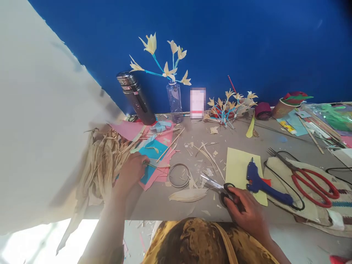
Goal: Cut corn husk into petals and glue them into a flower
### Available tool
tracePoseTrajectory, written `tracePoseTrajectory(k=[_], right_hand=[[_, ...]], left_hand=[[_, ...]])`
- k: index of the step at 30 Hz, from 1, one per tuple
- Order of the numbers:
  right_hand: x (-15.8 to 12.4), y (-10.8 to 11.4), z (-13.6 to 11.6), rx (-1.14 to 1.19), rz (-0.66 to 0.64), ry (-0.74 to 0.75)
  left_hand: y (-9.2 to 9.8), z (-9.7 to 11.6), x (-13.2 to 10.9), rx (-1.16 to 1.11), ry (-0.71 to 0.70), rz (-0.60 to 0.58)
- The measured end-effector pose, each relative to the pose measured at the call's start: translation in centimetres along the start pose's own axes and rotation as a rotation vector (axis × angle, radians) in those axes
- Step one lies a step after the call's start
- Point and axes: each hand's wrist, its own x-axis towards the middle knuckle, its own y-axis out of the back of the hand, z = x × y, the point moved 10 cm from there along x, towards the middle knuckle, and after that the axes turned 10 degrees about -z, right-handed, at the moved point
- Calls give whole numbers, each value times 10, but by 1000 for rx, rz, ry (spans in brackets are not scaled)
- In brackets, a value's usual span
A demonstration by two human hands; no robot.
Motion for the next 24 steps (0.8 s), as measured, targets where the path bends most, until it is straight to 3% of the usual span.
tracePoseTrajectory(k=[5, 9, 11, 13, 14, 15, 18, 21, 24], right_hand=[[-1, -4, 0, -18, -23, 20], [2, -1, -11, -46, 11, 104], [5, 0, -13, -52, 17, 104], [7, -1, -13, -53, 4, 85], [8, -2, -13, -52, -2, 74], [8, -3, -12, -48, -1, 62], [8, 0, -11, -4, 37, 32], [15, 7, -17, 116, 24, 7], [34, 7, -17, 391, -87, -180]], left_hand=[[1, 1, 0, -107, -66, 48], [37, 2, -13, -260, -73, 309], [53, 2, -23, -453, -22, 442], [53, 8, -27, -803, 12, 468], [47, 15, -27, -1016, 5, 445], [36, 31, -23, -1242, -36, 350], [-6, 100, -18, -1671, -93, -144], [-31, 148, -24, -1812, -119, -356], [-46, 180, -29, -1759, -172, -429]])
